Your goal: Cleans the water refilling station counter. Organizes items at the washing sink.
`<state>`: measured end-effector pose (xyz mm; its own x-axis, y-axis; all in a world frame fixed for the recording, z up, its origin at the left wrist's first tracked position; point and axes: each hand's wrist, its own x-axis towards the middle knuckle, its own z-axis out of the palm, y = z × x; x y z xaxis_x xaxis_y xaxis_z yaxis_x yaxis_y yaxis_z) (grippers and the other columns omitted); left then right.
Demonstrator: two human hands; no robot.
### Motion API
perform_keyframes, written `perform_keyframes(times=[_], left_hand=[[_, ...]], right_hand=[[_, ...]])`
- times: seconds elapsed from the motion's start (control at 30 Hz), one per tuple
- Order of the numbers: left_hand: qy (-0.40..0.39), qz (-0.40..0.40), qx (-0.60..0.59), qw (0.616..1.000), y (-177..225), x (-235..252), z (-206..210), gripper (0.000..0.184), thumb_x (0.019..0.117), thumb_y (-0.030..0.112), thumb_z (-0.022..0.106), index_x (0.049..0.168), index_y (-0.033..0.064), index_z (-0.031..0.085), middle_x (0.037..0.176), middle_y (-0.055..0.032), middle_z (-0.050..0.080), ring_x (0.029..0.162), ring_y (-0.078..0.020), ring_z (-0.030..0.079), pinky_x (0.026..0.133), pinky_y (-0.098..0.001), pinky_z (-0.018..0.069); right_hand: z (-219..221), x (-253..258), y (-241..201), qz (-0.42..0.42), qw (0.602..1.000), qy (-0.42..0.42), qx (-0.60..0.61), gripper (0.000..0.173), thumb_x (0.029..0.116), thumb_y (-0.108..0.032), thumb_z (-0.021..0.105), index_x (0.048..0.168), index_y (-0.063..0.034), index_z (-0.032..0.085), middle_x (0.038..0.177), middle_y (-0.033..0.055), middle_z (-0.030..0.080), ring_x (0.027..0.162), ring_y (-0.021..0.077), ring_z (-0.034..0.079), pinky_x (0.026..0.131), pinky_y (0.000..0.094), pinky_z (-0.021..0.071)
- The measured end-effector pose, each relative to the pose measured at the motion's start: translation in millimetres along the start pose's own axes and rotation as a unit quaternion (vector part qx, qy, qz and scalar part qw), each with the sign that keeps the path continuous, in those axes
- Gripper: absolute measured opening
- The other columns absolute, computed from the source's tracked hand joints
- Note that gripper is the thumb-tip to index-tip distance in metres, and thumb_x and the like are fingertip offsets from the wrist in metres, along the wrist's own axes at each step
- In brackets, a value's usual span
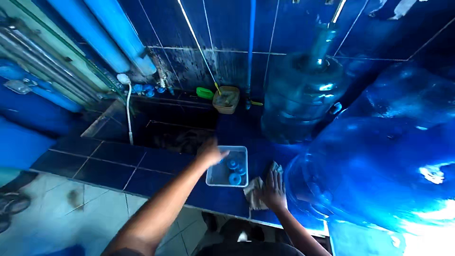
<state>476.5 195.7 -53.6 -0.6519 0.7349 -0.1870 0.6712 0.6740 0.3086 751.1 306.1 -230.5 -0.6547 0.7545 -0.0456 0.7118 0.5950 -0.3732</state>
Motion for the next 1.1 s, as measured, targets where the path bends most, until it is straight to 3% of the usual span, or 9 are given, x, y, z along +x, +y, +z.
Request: perform_keyframes(times=[0.07,0.13,0.33,0.5,0.6,0.67,0.8,0.97,1.1], left_hand=[[-0.121,-0.089,-0.044,0.988,-65.4,-14.5,48.7,0.095,0.0900,0.054,0.070,0.158,0.0006,0.030,0.145,-0.0276,0.052,0.133,-0.0435,0.052,0.110,-0.0644,0.0406],[-0.191,-0.093,-0.107,0.971,-94.7,-22.5,69.9,0.066,0.1015,0.035,0.058,0.156,0.0063,0.035,0.137,-0.0251,0.059,0.127,-0.0402,0.059,0.107,-0.0608,0.0447],[-0.170,-0.056,-0.122,0.976,-202.5,2.2,18.0,0.051,0.1078,0.026,0.044,0.157,0.0136,0.040,0.130,-0.0224,0.065,0.119,-0.0389,0.064,0.103,-0.0600,0.0483],[-0.092,-0.068,-0.126,0.985,-298.0,-1.3,-43.7,0.050,0.1077,0.021,0.047,0.156,0.0097,0.041,0.126,-0.0266,0.065,0.114,-0.0416,0.065,0.102,-0.0594,0.0484],[-0.034,-0.079,-0.183,0.979,-321.7,-15.4,-47.3,0.047,0.1068,0.016,0.046,0.153,0.0046,0.044,0.126,-0.0292,0.064,0.113,-0.0424,0.065,0.100,-0.0591,0.0485],[-0.004,-0.089,-0.226,0.970,-326.1,-25.6,-39.6,0.046,0.1059,0.014,0.046,0.151,0.0037,0.046,0.123,-0.0285,0.065,0.107,-0.0394,0.066,0.096,-0.0570,0.0506],[0.016,-0.102,-0.283,0.954,-309.9,-31.4,-27.8,0.047,0.1058,0.017,0.043,0.150,0.0044,0.046,0.103,-0.0245,0.066,0.077,-0.0291,0.063,0.072,-0.0494,0.0536],[-0.004,-0.070,-0.307,0.949,-274.1,-14.0,-29.0,0.046,0.1066,0.016,0.042,0.151,0.0048,0.045,0.089,-0.0172,0.064,0.065,-0.0206,0.058,0.063,-0.0407,0.0521],[-0.090,-0.034,-0.315,0.944,-227.2,17.1,-15.3,0.046,0.1087,0.018,0.043,0.152,0.0048,0.042,0.093,-0.0185,0.064,0.067,-0.0220,0.059,0.065,-0.0406,0.0530]], right_hand=[[4.4,-8.4,-1.0,0.015,1.000,0.005,-0.014,0.127,0.0740,-0.085,0.060,0.162,-0.0004,0.023,0.169,0.0199,0.019,0.157,0.0386,0.015,0.125,0.0611,0.0168],[6.3,3.9,-14.1,0.045,0.999,-0.016,-0.025,0.135,0.0693,-0.084,0.066,0.162,0.0013,0.018,0.170,0.0218,0.013,0.157,0.0415,0.009,0.124,0.0648,0.0117],[17.6,130.6,-102.1,0.102,0.993,-0.059,-0.018,0.143,0.0655,-0.088,0.067,0.165,-0.0039,0.007,0.172,0.0190,0.000,0.159,0.0379,-0.003,0.125,0.0629,0.0026],[45.4,257.2,-199.7,0.061,0.995,-0.073,0.021,0.126,0.0793,-0.081,0.061,0.165,-0.0058,0.008,0.172,0.0180,0.002,0.159,0.0372,-0.004,0.126,0.0620,0.0024],[71.1,296.7,-252.0,0.004,0.994,-0.091,0.060,0.091,0.0981,-0.052,0.055,0.165,-0.0060,0.013,0.173,0.0137,0.006,0.159,0.0332,-0.001,0.128,0.0569,0.0038],[79.8,288.8,-282.5,-0.052,0.985,-0.125,0.107,0.074,0.1026,-0.034,0.052,0.165,-0.0103,0.020,0.172,0.0112,0.015,0.159,0.0305,0.009,0.128,0.0537,0.0124],[84.1,224.3,-293.4,-0.160,0.949,-0.170,0.214,0.046,0.1040,-0.025,0.055,0.148,-0.0111,0.054,0.151,0.0151,0.053,0.142,0.0300,0.047,0.121,0.0492,0.0363],[-3.9,95.9,-216.4,-0.078,0.925,-0.083,0.362,0.055,0.0969,-0.007,0.056,0.152,-0.0063,0.048,0.152,0.0192,0.050,0.137,0.0301,0.052,0.116,0.0482,0.0418],[-48.1,3.6,-90.5,0.014,0.966,-0.010,0.259,0.081,0.0863,-0.034,0.074,0.157,-0.0128,0.042,0.161,0.0139,0.040,0.148,0.0308,0.038,0.122,0.0498,0.0331]])
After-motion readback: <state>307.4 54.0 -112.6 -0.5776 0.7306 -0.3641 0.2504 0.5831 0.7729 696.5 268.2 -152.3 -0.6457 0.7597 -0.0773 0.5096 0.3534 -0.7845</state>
